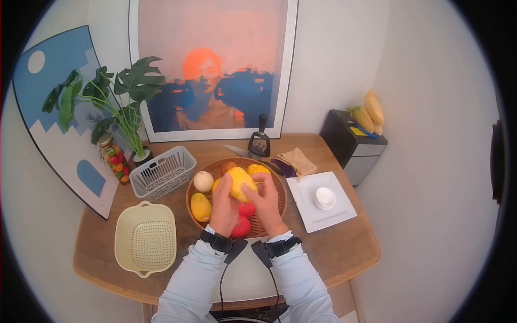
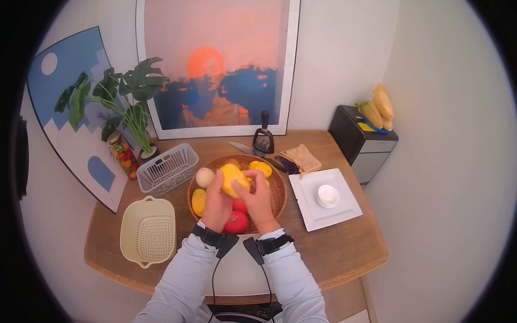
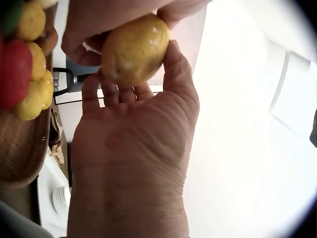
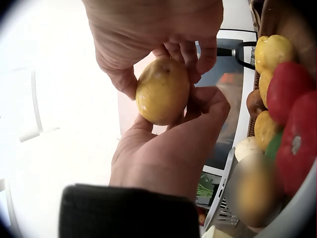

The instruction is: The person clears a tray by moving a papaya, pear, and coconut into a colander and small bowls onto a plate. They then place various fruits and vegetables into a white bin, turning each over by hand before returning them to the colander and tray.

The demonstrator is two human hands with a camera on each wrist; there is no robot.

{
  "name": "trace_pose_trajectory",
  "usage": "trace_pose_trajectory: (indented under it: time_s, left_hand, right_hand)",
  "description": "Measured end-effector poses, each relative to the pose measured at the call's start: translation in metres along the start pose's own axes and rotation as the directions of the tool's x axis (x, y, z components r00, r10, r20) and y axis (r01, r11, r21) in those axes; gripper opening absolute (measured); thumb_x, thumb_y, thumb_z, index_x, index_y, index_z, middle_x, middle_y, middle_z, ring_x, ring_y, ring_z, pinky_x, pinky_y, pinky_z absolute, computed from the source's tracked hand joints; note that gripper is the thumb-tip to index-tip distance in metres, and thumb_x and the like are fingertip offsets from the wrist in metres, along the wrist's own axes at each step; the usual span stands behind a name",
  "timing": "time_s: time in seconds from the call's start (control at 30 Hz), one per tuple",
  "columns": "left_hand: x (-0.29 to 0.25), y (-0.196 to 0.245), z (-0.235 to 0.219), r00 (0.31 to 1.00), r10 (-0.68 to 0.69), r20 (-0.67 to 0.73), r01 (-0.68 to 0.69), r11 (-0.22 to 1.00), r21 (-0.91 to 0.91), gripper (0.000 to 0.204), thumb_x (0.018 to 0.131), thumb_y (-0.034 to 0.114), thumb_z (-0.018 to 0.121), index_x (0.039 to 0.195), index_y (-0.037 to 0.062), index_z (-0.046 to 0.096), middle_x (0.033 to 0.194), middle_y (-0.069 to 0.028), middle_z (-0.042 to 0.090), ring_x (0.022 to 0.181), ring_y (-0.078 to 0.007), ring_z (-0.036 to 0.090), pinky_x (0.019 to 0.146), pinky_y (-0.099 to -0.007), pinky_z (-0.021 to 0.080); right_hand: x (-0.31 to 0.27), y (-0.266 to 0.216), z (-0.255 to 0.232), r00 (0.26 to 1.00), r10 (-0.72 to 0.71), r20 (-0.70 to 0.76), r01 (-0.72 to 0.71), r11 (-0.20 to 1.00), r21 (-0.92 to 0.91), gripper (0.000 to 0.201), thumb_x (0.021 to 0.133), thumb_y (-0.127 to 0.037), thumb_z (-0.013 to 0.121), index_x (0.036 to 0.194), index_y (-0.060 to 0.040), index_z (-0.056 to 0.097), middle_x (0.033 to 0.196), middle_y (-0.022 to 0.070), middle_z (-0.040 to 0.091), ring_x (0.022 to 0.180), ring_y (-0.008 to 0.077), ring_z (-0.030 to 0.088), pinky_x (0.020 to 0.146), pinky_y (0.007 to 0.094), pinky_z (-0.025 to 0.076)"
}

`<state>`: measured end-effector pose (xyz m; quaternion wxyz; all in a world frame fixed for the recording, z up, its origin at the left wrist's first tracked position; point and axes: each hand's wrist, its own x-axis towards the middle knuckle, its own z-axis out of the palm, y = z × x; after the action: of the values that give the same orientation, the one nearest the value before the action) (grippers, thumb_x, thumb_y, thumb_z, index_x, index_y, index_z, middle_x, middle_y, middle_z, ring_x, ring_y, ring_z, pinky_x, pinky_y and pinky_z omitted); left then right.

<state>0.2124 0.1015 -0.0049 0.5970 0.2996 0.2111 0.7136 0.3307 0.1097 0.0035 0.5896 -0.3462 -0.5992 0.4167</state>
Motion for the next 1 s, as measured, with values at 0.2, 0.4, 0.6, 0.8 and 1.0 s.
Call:
trace_pose_trajectory:
  time_s: [0.2,0.4,0.6,0.8,1.0]
  left_hand:
    - [-0.002,0.000,0.005,0.994,-0.065,0.083,0.061,0.997,0.043,0.045,0.107,0.044,0.040,0.128,0.0069,0.054,0.117,-0.0090,0.062,0.107,-0.0201,0.062,0.093,-0.0343,0.051]
    - [-0.005,-0.007,0.008,0.989,-0.145,0.027,0.141,0.983,0.118,0.045,0.106,0.047,0.041,0.120,0.0071,0.056,0.106,-0.0068,0.065,0.096,-0.0174,0.065,0.084,-0.0316,0.053]
    - [-0.003,-0.001,0.007,0.996,-0.024,-0.084,0.044,0.970,0.241,0.041,0.105,0.044,0.046,0.107,0.0062,0.060,0.098,-0.0042,0.064,0.085,-0.0126,0.063,0.073,-0.0259,0.052]
    - [-0.012,0.001,0.018,0.992,0.124,-0.037,-0.084,0.832,0.548,0.032,0.104,0.028,0.046,0.101,-0.0001,0.062,0.094,-0.0078,0.064,0.089,-0.0141,0.061,0.077,-0.0280,0.048]
    - [-0.004,-0.003,0.002,0.931,0.361,0.060,-0.294,0.639,0.711,0.029,0.101,0.022,0.045,0.097,-0.0010,0.063,0.094,-0.0094,0.063,0.087,-0.0187,0.061,0.077,-0.0312,0.049]
  right_hand:
    - [0.001,0.006,0.005,0.902,-0.431,-0.036,0.351,0.778,-0.521,0.041,0.085,-0.028,0.076,0.110,-0.0013,0.059,0.097,0.0088,0.063,0.090,0.0170,0.059,0.075,0.0319,0.049]
    - [0.004,0.011,-0.007,0.990,0.098,-0.105,-0.082,0.986,0.147,0.031,0.090,-0.024,0.072,0.105,0.0005,0.063,0.099,0.0094,0.066,0.086,0.0182,0.062,0.076,0.0309,0.049]
    - [-0.002,-0.005,0.006,0.941,-0.330,-0.073,0.295,0.907,-0.300,0.025,0.096,-0.024,0.064,0.102,0.0000,0.065,0.094,0.0087,0.067,0.084,0.0166,0.062,0.075,0.0306,0.050]
    - [0.004,0.012,-0.016,0.989,0.058,-0.133,-0.042,0.992,0.121,0.026,0.092,-0.025,0.067,0.099,0.0002,0.065,0.093,0.0140,0.067,0.087,0.0239,0.065,0.080,0.0332,0.051]
    - [-0.004,-0.006,0.008,0.954,-0.290,-0.080,0.258,0.925,-0.279,0.027,0.097,-0.027,0.061,0.100,0.0000,0.065,0.092,0.0152,0.068,0.088,0.0270,0.066,0.082,0.0336,0.050]
